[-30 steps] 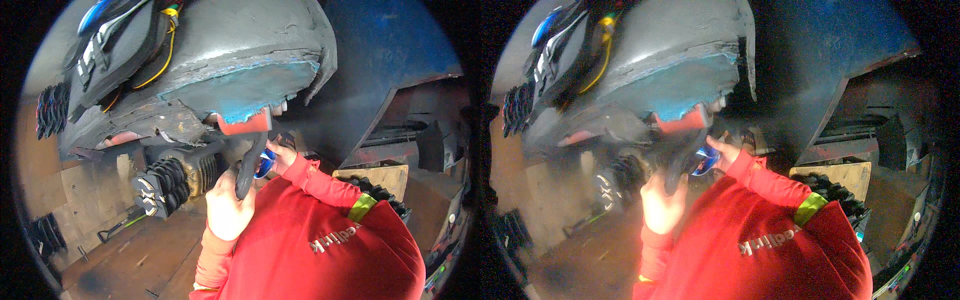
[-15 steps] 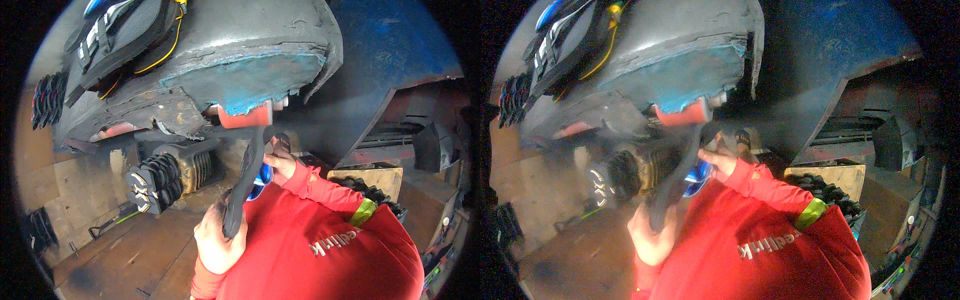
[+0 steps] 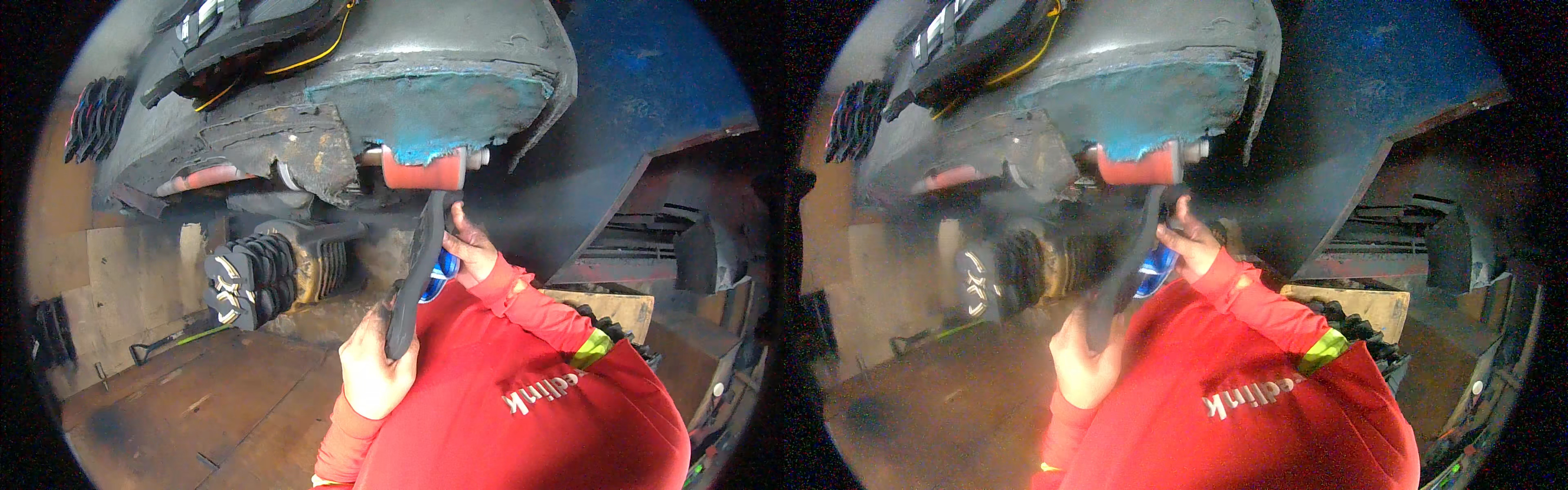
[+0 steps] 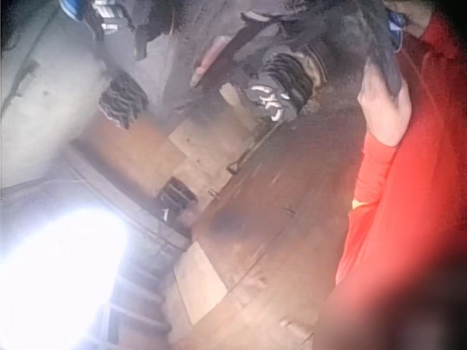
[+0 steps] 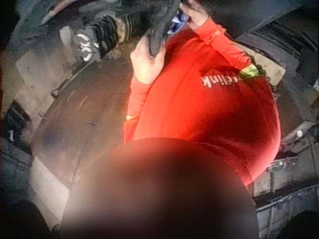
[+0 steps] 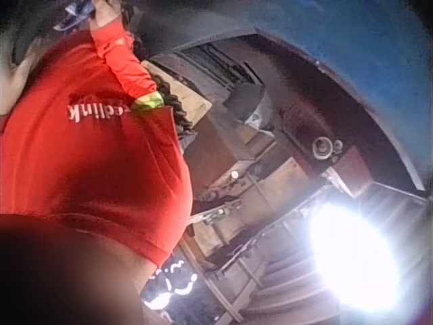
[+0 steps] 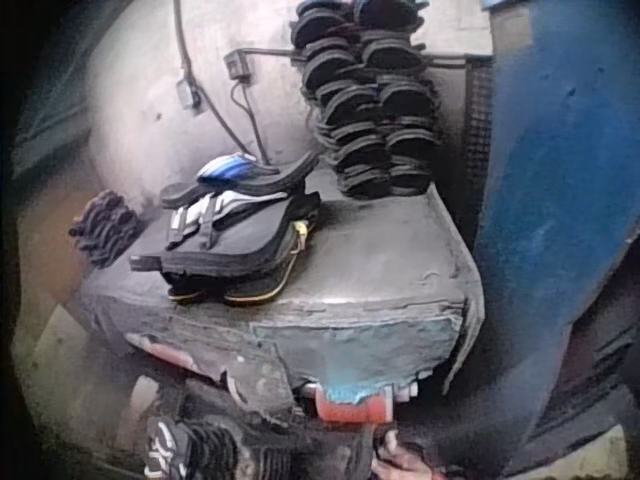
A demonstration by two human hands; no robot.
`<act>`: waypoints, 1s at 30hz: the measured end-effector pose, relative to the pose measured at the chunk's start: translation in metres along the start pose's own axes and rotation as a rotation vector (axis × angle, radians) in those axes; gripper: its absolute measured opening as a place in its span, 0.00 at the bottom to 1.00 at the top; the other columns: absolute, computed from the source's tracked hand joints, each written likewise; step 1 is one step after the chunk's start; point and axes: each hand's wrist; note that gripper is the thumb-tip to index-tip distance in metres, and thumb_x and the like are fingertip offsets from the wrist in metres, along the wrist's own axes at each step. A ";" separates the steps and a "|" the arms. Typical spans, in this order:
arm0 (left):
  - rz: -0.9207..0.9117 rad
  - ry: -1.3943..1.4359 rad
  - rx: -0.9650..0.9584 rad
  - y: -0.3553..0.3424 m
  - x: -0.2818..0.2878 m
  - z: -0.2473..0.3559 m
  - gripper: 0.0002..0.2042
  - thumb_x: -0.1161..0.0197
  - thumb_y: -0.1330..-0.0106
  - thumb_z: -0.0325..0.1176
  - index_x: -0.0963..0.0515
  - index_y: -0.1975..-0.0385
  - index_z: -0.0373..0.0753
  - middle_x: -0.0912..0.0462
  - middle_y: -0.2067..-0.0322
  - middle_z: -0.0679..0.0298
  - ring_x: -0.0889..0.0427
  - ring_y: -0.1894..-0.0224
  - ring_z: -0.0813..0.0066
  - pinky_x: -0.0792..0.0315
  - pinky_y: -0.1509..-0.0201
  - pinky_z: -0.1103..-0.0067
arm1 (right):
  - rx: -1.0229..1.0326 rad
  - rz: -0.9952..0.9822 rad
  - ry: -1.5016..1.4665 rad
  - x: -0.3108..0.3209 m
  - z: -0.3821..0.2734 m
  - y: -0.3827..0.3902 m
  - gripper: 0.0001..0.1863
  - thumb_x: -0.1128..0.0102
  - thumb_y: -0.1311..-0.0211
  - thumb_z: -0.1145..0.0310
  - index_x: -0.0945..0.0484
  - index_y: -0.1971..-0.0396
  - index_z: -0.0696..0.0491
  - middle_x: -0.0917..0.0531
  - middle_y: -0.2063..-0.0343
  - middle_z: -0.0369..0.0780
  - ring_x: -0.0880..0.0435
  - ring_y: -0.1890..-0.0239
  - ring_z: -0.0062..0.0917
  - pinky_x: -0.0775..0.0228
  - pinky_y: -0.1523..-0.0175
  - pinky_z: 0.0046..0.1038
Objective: The person repeatedly presses the soles of sandals against a rotating grinding wheel to smooth or shape them. They handle several sandals one at a time, rotating each to grind different areas, then place finished sandals on a nearby surface.
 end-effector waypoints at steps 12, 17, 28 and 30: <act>-0.109 0.075 0.299 0.077 -0.022 -0.076 0.21 0.33 0.40 0.26 0.24 0.46 0.33 0.16 0.54 0.44 0.13 0.52 0.51 0.21 0.48 0.69 | 0.333 0.034 0.710 0.002 0.022 0.005 0.52 0.38 0.31 0.75 0.66 0.21 0.39 0.29 0.34 0.44 0.32 0.32 0.30 0.41 0.28 0.32; -0.153 0.549 0.471 0.040 -0.065 -0.124 0.29 0.26 0.38 0.35 0.29 0.39 0.34 0.26 0.37 0.49 0.27 0.33 0.57 0.28 0.37 0.67 | 0.480 0.119 1.350 0.008 0.032 0.004 0.52 0.35 0.35 0.77 0.64 0.22 0.52 0.37 0.27 0.47 0.37 0.27 0.32 0.50 0.24 0.30; -0.043 0.281 0.107 -0.112 -0.085 -0.076 0.16 0.36 0.39 0.34 0.18 0.54 0.34 0.15 0.69 0.43 0.12 0.69 0.49 0.21 0.65 0.65 | 0.210 -0.103 0.822 -0.015 0.020 -0.012 0.81 0.13 0.60 0.63 0.81 0.26 0.58 0.50 0.23 0.48 0.51 0.23 0.29 0.54 0.22 0.31; -0.100 0.327 0.146 -0.115 -0.085 -0.070 0.15 0.37 0.40 0.33 0.17 0.55 0.35 0.15 0.69 0.43 0.13 0.68 0.48 0.21 0.65 0.64 | 0.193 -0.106 0.729 -0.011 0.018 -0.012 0.80 0.14 0.60 0.66 0.82 0.26 0.59 0.52 0.23 0.47 0.55 0.22 0.28 0.58 0.21 0.29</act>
Point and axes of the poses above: each hand's wrist, its own y-axis away from the middle knuckle, its own x-axis out of the back of the hand, z = x × y
